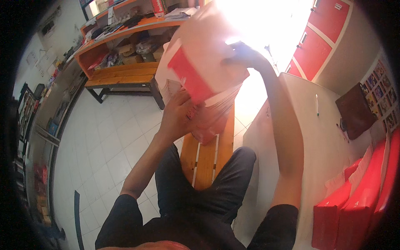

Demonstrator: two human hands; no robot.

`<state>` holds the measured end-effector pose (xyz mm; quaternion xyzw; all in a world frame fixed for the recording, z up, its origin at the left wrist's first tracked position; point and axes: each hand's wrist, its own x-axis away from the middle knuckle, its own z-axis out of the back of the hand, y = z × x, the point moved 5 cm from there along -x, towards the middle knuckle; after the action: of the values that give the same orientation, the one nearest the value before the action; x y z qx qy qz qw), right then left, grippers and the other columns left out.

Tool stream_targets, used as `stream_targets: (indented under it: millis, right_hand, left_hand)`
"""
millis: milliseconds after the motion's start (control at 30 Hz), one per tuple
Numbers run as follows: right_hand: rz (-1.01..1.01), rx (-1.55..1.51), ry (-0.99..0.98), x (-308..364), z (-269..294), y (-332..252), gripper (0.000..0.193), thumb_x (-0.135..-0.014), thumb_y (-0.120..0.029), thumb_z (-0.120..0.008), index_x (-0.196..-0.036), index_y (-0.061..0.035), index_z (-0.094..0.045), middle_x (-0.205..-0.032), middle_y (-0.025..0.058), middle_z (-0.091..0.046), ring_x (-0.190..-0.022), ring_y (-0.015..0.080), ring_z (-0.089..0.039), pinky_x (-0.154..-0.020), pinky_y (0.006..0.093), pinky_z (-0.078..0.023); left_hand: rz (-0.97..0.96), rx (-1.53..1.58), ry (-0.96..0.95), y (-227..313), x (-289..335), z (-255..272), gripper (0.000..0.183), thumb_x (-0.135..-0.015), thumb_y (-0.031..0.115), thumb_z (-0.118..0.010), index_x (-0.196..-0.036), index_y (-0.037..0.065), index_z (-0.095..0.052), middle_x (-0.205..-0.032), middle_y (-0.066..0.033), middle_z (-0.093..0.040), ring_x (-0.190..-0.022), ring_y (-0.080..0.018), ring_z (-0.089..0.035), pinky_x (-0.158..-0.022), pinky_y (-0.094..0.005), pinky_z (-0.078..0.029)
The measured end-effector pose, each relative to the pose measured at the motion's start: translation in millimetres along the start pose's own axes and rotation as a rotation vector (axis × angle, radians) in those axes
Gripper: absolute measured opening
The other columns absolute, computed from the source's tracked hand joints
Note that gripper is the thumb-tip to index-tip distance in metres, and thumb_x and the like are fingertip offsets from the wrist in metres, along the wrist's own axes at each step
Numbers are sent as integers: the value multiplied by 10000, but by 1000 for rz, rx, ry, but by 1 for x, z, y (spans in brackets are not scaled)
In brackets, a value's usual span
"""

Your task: The person folds flat red-and-white cardboard boxes into assembled containers by hand, then stacks the finished boxes into a growing pile on their lap.

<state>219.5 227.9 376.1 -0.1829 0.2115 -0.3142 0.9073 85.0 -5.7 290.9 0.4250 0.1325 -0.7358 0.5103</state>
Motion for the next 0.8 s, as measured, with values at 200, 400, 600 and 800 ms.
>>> stream_targets:
  millis: [200, 400, 600, 800]
  right_hand:
    - [-141, 273, -110, -16, -24, 27, 542, -709, -259, -849, -1190, -54, -705, -1024, 140, -731, -958, 281, -696, -842, 404, -563]
    - [-48, 345, -106, -16, -50, 46, 779, -750, -270, -824, -1437, -85, -507, -1223, 167, -666, -1120, 318, -648, -962, 431, -527]
    - [-123, 402, 17, -7, -50, 47, 703, -797, -287, -797, -1388, -49, -500, -1276, 178, -629, -1214, 338, -595, -998, 461, -494]
    - [-144, 319, 159, 31, -17, -47, 372, -913, -267, -718, -1162, -32, -572, -1077, 132, -664, -1073, 284, -638, -914, 410, -516]
  left_hand:
    - [122, 179, 69, -13, 1, 0, 191, -766, 153, -833, -902, 67, -731, -1012, -88, -655, -933, -281, -642, -799, -398, -535]
    - [-46, 98, 190, -1, -10, 13, 172, -724, 140, -865, -806, 55, -741, -848, -68, -705, -919, -243, -674, -793, -368, -549]
    - [-15, 214, 111, -9, -21, 10, 185, -725, 149, -861, -700, 43, -711, -768, -52, -680, -934, -263, -631, -837, -393, -520]
    - [-8, 213, 106, -6, -22, 10, 164, -722, 143, -829, -673, 56, -698, -759, -45, -665, -907, -255, -615, -833, -381, -498]
